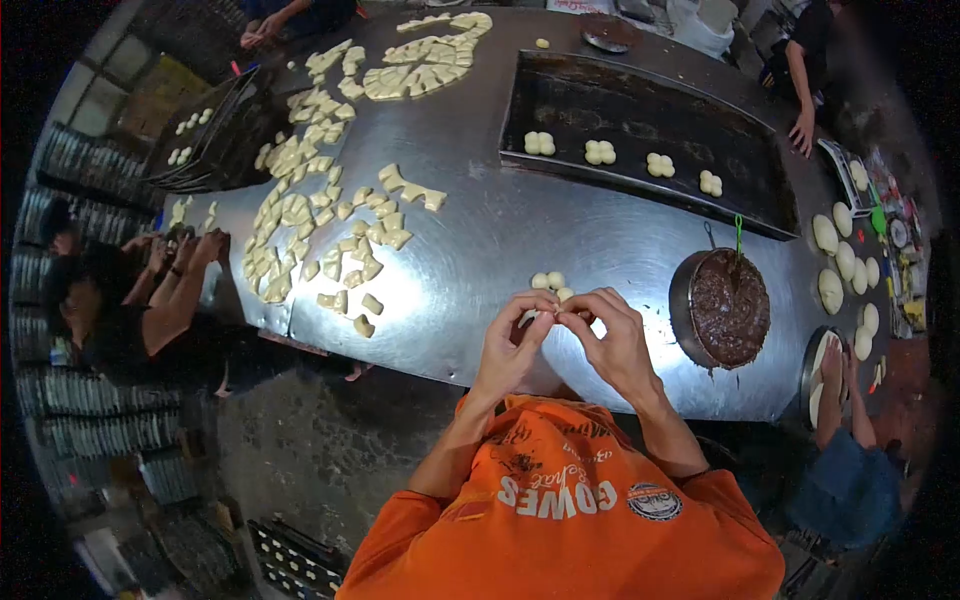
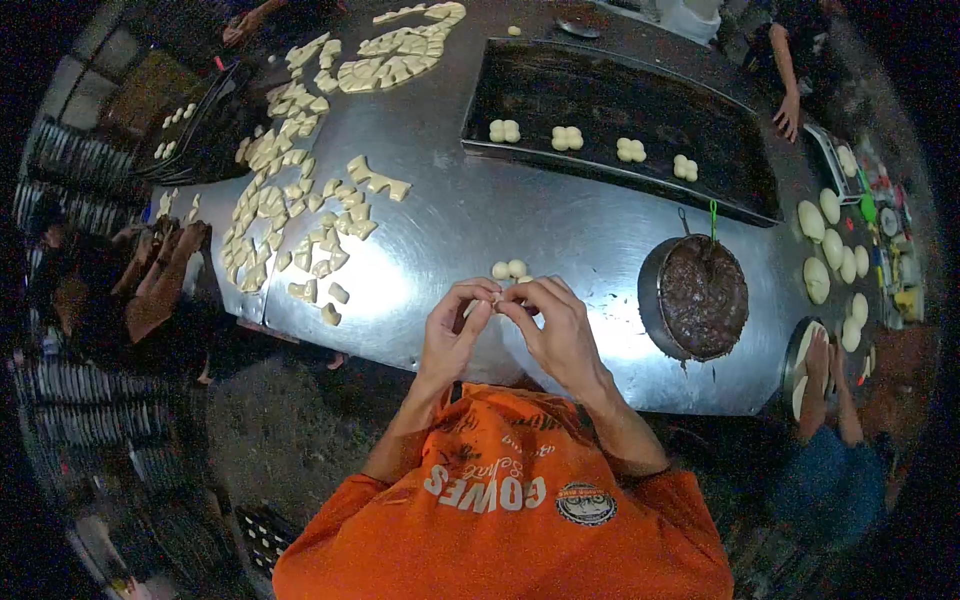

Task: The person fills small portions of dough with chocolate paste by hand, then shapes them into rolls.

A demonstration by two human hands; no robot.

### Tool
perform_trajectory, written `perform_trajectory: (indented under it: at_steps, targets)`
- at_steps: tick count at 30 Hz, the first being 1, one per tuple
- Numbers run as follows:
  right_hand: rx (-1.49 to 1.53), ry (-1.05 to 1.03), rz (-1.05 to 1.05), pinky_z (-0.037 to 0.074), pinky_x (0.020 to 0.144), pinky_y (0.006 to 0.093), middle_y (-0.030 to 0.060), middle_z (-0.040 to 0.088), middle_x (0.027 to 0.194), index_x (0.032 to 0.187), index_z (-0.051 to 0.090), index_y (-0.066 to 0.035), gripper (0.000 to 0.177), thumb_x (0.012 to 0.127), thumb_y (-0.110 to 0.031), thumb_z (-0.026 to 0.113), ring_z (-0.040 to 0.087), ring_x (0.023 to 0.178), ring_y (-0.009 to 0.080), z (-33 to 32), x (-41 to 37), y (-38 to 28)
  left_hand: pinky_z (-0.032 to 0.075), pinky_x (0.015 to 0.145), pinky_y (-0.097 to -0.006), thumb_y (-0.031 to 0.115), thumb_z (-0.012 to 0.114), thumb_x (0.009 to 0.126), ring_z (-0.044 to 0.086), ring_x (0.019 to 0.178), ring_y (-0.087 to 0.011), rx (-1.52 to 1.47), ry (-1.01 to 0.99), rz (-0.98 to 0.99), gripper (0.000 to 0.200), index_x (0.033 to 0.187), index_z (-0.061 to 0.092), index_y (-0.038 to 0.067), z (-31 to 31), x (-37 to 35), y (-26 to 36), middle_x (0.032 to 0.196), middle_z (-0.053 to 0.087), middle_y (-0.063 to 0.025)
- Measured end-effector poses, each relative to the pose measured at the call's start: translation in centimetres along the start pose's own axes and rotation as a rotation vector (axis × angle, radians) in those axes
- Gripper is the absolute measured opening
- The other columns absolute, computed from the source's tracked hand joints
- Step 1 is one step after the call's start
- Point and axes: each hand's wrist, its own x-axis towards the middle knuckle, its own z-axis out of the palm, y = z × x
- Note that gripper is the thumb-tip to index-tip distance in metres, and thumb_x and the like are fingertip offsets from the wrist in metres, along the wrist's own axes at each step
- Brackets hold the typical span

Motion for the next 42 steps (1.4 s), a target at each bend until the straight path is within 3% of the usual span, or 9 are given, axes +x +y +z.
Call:
perform_trajectory:
  at_steps: [5, 14, 16, 19, 22, 27, 32, 38, 42]
  targets:
    - [0.030, -0.004, -0.188, 0.050, 0.078, 0.0373, 0.0122, 0.067, 0.097, 0.099, 0.068, 0.002, 0.014, 0.088, -0.006, 0.070, 0.062, 0.088, 0.0285, 2.2, 1.1, -0.5, 0.044, 0.104, -0.0342, 0.018, 0.061, 0.099, 0.058, 0.112, -0.0184, -0.164, 0.081, -0.258, 0.033, 0.123, 0.055, -0.003, -2.5, -0.4, 1.2, 0.126, 0.057, -0.0117]
    - [-0.255, -0.119, -0.344, 0.051, 0.076, 0.0358, 0.0112, 0.065, 0.099, 0.104, 0.068, 0.000, 0.020, 0.084, 0.003, 0.066, 0.059, 0.098, 0.0276, 11.2, 2.1, 7.6, 0.039, 0.109, -0.0358, 0.015, 0.066, 0.095, 0.044, 0.135, -0.0220, 0.155, 0.354, -0.104, 0.044, 0.134, 0.053, 0.001, -6.2, -2.1, 1.7, 0.142, 0.051, -0.0122]
    - [-0.071, -0.267, -0.053, 0.051, 0.078, 0.0368, 0.0117, 0.063, 0.104, 0.106, 0.067, 0.000, 0.025, 0.081, 0.004, 0.063, 0.057, 0.101, 0.0287, 13.1, -1.4, 11.7, 0.042, 0.105, -0.0322, 0.012, 0.064, 0.095, 0.048, 0.131, -0.0200, 0.149, 0.385, -0.100, 0.035, 0.128, 0.056, 0.001, -7.3, -3.0, 2.3, 0.143, 0.049, -0.0114]
    - [-0.189, -0.316, -0.523, 0.047, 0.078, 0.0425, 0.0150, 0.059, 0.099, 0.104, 0.064, 0.003, 0.020, 0.084, 0.002, 0.060, 0.055, 0.089, 0.0313, 12.3, -4.2, 12.5, 0.043, 0.102, -0.0318, 0.013, 0.064, 0.096, 0.052, 0.126, -0.0194, 0.247, 0.496, -0.074, 0.034, 0.127, 0.058, 0.001, -9.2, -4.9, 3.1, 0.138, 0.055, -0.0104]
    - [-0.274, -0.281, -0.343, 0.048, 0.078, 0.0417, 0.0178, 0.058, 0.099, 0.104, 0.062, 0.004, 0.020, 0.086, -0.003, 0.060, 0.053, 0.090, 0.0315, 11.1, -1.7, 9.5, 0.044, 0.100, -0.0307, 0.013, 0.063, 0.096, 0.057, 0.119, -0.0185, 0.293, 0.607, -0.125, 0.031, 0.124, 0.061, 0.000, -9.9, -5.9, 3.5, 0.129, 0.062, -0.0095]
    - [-0.286, -0.366, -0.443, 0.042, 0.083, 0.0495, 0.0178, 0.052, 0.098, 0.085, 0.054, 0.000, 0.008, 0.082, -0.006, 0.059, 0.048, 0.097, 0.0371, 16.8, -1.5, 12.1, 0.043, 0.101, -0.0304, 0.013, 0.061, 0.098, 0.057, 0.118, -0.0176, 0.204, 0.607, -0.096, 0.027, 0.121, 0.061, -0.001, -9.5, -5.7, 2.9, 0.128, 0.062, -0.0110]
    - [-0.471, -0.343, -0.634, 0.045, 0.083, 0.0437, 0.0177, 0.051, 0.101, 0.094, 0.058, 0.001, 0.010, 0.086, -0.004, 0.061, 0.051, 0.094, 0.0335, 14.8, -0.8, 14.0, 0.044, 0.100, -0.0285, 0.010, 0.061, 0.098, 0.057, 0.117, -0.0166, 0.171, 0.576, -0.098, 0.024, 0.120, 0.062, -0.001, -9.4, -6.1, 3.2, 0.125, 0.063, -0.0096]
    - [-0.133, -0.403, -0.153, 0.044, 0.085, 0.0458, 0.0180, 0.050, 0.102, 0.102, 0.054, 0.001, 0.013, 0.090, -0.003, 0.054, 0.049, 0.100, 0.0373, 17.7, -2.7, 13.1, 0.043, 0.101, -0.0321, 0.020, 0.061, 0.099, 0.058, 0.114, -0.0182, 0.209, 0.547, -0.112, 0.028, 0.118, 0.063, 0.000, -9.5, -5.4, 3.1, 0.122, 0.064, -0.0091]
    - [-0.374, -0.322, -0.570, 0.044, 0.082, 0.0442, 0.0160, 0.051, 0.100, 0.104, 0.055, 0.000, 0.019, 0.084, 0.000, 0.054, 0.049, 0.095, 0.0345, 14.7, -1.2, 15.4, 0.045, 0.098, -0.0324, 0.020, 0.060, 0.100, 0.058, 0.113, -0.0175, 0.177, 0.511, -0.112, 0.027, 0.116, 0.063, 0.000, -9.3, -5.4, 3.1, 0.121, 0.064, -0.0094]
